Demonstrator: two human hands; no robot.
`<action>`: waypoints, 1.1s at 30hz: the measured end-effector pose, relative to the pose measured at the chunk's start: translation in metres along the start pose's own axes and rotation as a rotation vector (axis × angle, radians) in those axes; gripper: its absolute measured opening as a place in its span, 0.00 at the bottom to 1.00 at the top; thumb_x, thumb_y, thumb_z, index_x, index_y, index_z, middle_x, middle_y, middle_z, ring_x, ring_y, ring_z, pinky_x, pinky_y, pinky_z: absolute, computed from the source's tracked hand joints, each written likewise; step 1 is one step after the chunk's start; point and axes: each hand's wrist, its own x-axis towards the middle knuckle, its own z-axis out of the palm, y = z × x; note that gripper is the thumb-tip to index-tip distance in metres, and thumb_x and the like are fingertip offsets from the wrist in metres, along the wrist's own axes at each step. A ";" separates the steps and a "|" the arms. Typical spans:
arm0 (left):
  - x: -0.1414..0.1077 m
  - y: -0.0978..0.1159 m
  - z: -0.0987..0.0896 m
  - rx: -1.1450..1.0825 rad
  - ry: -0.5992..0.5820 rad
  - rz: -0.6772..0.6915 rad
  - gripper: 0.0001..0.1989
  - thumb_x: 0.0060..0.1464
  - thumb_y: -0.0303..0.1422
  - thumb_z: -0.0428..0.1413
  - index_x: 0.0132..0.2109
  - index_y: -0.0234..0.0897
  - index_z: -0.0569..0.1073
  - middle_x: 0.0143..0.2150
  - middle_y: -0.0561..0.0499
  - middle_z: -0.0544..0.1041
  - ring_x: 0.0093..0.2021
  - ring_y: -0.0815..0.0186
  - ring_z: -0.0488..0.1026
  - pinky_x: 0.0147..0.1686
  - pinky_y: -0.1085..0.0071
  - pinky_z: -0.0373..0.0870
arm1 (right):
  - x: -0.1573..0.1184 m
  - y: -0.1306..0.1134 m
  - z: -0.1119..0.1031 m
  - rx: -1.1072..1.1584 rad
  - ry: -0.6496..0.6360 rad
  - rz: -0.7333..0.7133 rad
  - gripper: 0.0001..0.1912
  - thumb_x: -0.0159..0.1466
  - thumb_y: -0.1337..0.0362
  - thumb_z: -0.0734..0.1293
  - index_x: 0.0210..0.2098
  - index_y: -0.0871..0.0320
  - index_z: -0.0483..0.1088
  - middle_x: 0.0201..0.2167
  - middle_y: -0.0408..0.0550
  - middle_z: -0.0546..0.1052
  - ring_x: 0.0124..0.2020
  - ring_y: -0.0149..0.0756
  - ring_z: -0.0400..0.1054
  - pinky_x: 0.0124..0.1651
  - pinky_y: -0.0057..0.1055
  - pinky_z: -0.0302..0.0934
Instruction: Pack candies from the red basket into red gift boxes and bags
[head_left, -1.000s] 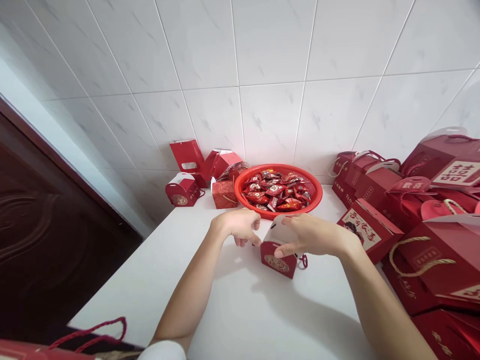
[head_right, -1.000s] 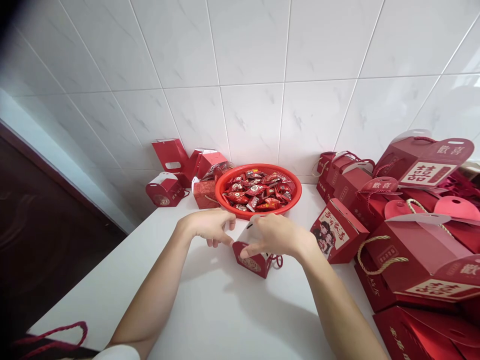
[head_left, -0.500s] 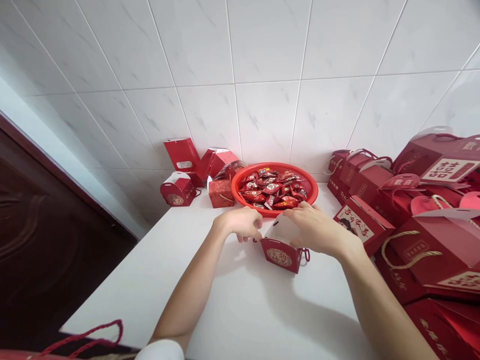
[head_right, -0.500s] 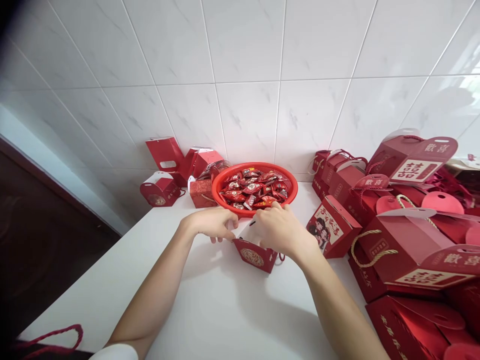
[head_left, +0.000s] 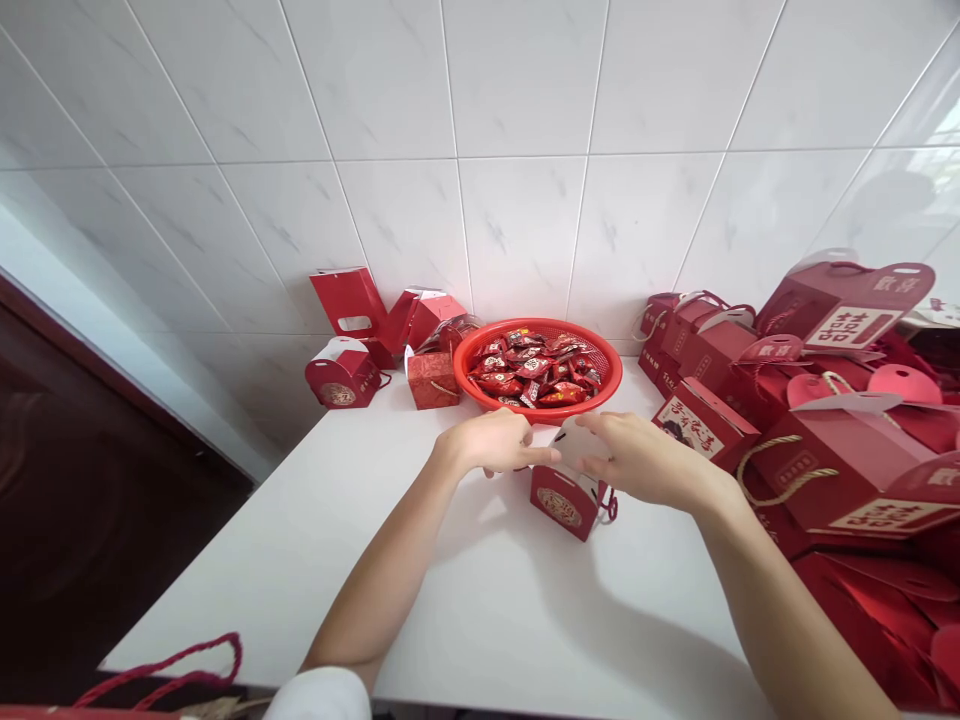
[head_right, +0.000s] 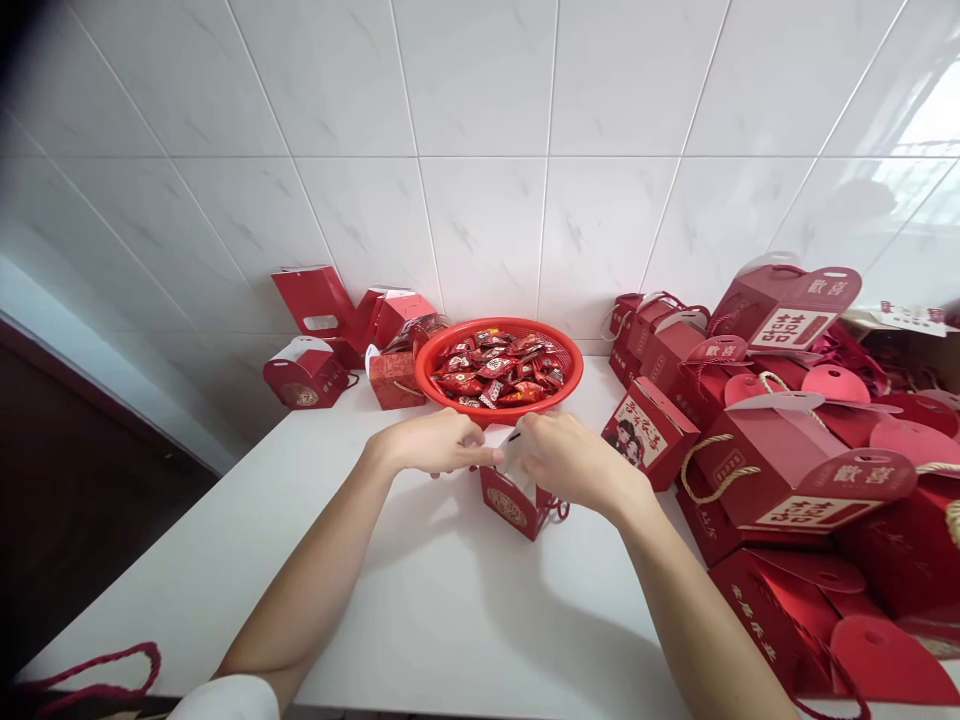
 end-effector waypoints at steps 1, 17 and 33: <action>-0.001 0.001 0.001 0.022 -0.002 0.007 0.26 0.52 0.57 0.53 0.28 0.37 0.66 0.30 0.48 0.75 0.24 0.64 0.73 0.22 0.70 0.63 | 0.002 0.003 0.000 0.022 0.028 0.029 0.16 0.64 0.65 0.62 0.50 0.59 0.73 0.43 0.53 0.78 0.45 0.44 0.72 0.39 0.30 0.57; -0.006 0.001 0.003 0.105 -0.023 0.002 0.27 0.43 0.52 0.61 0.43 0.37 0.70 0.50 0.43 0.75 0.33 0.61 0.77 0.24 0.71 0.69 | 0.023 0.051 0.010 0.789 0.210 0.262 0.08 0.51 0.64 0.70 0.30 0.60 0.80 0.25 0.47 0.75 0.27 0.31 0.64 0.31 0.28 0.62; -0.008 -0.004 -0.006 0.130 0.028 -0.003 0.29 0.44 0.46 0.62 0.53 0.42 0.72 0.51 0.47 0.75 0.43 0.57 0.75 0.33 0.70 0.68 | 0.051 0.072 0.073 1.434 0.215 0.255 0.22 0.35 0.59 0.81 0.28 0.57 0.74 0.25 0.42 0.76 0.25 0.29 0.66 0.31 0.28 0.59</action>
